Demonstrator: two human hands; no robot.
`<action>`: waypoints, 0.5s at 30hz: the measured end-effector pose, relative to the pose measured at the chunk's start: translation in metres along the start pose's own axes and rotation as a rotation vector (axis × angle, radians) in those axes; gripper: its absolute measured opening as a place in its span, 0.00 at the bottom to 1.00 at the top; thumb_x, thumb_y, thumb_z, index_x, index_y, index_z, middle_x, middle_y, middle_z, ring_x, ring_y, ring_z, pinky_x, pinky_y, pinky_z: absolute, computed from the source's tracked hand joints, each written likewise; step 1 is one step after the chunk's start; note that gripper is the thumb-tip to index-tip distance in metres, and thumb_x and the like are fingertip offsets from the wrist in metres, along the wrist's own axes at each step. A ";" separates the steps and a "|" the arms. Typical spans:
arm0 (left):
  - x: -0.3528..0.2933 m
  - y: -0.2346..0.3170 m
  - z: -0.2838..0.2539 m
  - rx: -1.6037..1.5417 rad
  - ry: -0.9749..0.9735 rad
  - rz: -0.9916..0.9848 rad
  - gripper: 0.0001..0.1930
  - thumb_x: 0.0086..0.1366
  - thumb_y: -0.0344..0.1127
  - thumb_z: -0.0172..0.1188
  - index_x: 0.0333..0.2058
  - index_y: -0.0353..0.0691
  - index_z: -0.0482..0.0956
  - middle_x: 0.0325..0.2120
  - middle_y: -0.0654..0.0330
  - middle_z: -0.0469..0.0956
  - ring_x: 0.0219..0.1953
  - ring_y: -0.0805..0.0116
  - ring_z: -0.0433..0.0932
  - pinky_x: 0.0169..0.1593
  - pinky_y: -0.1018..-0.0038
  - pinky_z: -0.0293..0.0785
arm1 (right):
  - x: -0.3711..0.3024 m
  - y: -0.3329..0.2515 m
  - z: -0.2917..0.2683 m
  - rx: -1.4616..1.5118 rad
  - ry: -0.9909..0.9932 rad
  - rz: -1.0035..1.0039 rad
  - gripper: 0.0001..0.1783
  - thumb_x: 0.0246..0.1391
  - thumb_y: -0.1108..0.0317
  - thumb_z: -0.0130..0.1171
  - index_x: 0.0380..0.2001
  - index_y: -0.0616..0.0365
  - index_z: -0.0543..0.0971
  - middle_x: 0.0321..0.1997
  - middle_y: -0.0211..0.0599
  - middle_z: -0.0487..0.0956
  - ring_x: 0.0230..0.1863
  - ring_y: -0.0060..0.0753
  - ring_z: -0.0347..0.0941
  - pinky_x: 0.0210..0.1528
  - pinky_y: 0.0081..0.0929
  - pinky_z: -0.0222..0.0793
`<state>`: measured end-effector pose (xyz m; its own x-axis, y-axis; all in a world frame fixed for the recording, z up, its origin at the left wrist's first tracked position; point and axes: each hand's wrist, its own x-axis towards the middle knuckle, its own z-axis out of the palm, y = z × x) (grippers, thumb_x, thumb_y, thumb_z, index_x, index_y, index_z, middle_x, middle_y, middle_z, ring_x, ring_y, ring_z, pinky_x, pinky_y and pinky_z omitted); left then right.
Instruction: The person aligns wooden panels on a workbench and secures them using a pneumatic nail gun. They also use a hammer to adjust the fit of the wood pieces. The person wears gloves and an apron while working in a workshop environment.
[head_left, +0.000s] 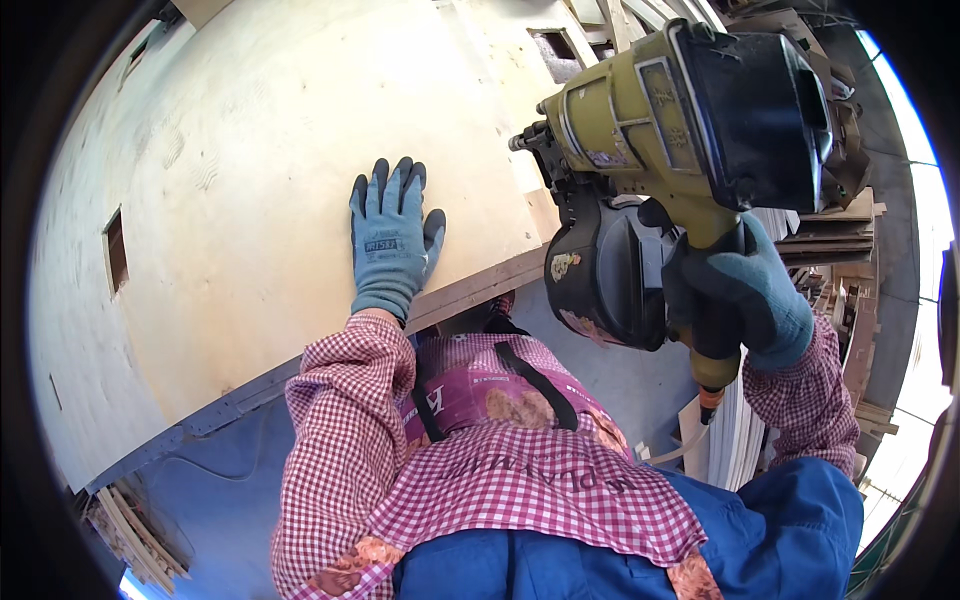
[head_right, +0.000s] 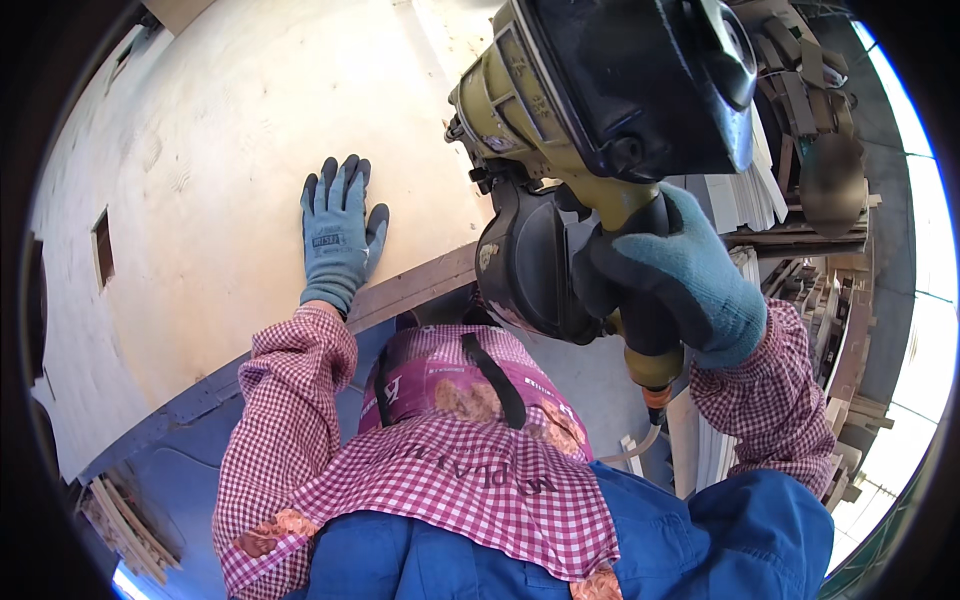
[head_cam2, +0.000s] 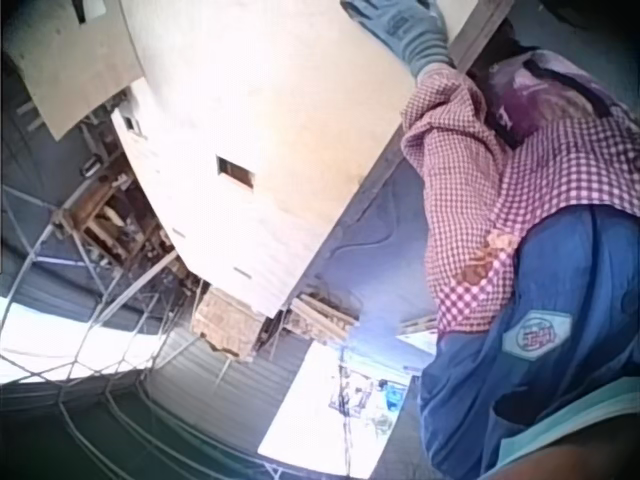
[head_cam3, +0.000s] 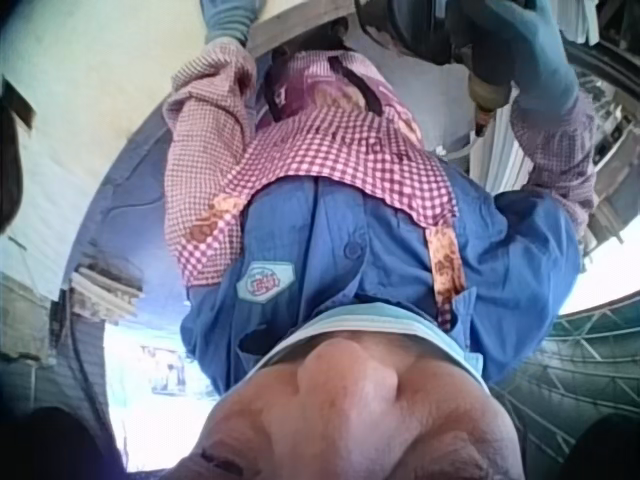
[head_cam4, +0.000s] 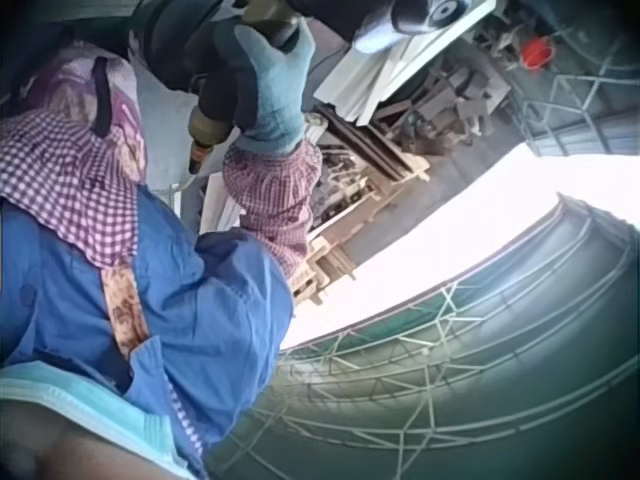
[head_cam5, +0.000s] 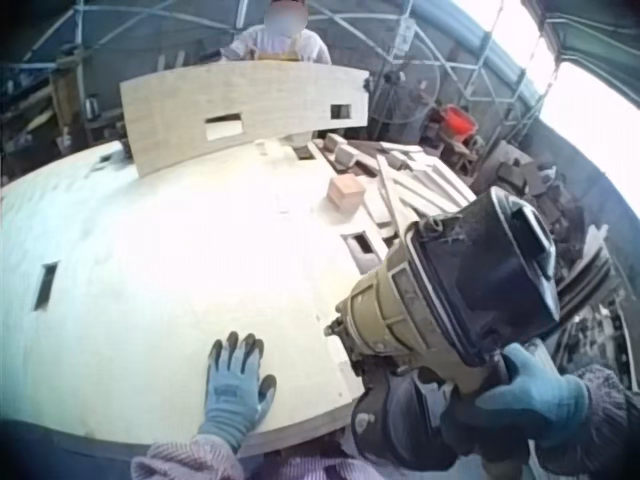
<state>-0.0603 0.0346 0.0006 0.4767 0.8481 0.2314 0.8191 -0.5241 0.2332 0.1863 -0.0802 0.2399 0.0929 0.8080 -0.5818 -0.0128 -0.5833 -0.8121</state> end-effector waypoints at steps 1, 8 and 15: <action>0.000 0.000 -0.001 0.000 -0.004 -0.001 0.31 0.62 0.43 0.53 0.62 0.42 0.60 0.62 0.56 0.59 0.67 0.56 0.52 0.70 0.57 0.41 | 0.008 0.001 0.001 -0.007 -0.021 -0.005 0.19 0.47 0.74 0.58 0.44 0.66 0.70 0.24 0.39 0.77 0.23 0.29 0.75 0.27 0.25 0.73; 0.001 -0.002 -0.002 0.001 -0.034 -0.007 0.31 0.62 0.44 0.52 0.62 0.39 0.59 0.63 0.55 0.59 0.67 0.56 0.51 0.70 0.58 0.40 | 0.027 0.000 0.007 -0.108 0.003 0.028 0.20 0.46 0.72 0.54 0.45 0.66 0.72 0.22 0.36 0.76 0.21 0.27 0.73 0.26 0.23 0.71; -0.003 -0.006 0.004 -0.242 0.162 -0.007 0.32 0.60 0.36 0.55 0.62 0.36 0.57 0.62 0.50 0.58 0.64 0.51 0.55 0.68 0.56 0.46 | 0.017 -0.005 0.018 -0.079 0.007 -0.038 0.19 0.46 0.74 0.58 0.44 0.65 0.71 0.25 0.36 0.76 0.23 0.26 0.73 0.27 0.23 0.72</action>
<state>-0.0651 0.0355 -0.0049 0.3982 0.8381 0.3728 0.7129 -0.5385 0.4492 0.1705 -0.0616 0.2333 0.0991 0.8292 -0.5500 0.0699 -0.5572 -0.8274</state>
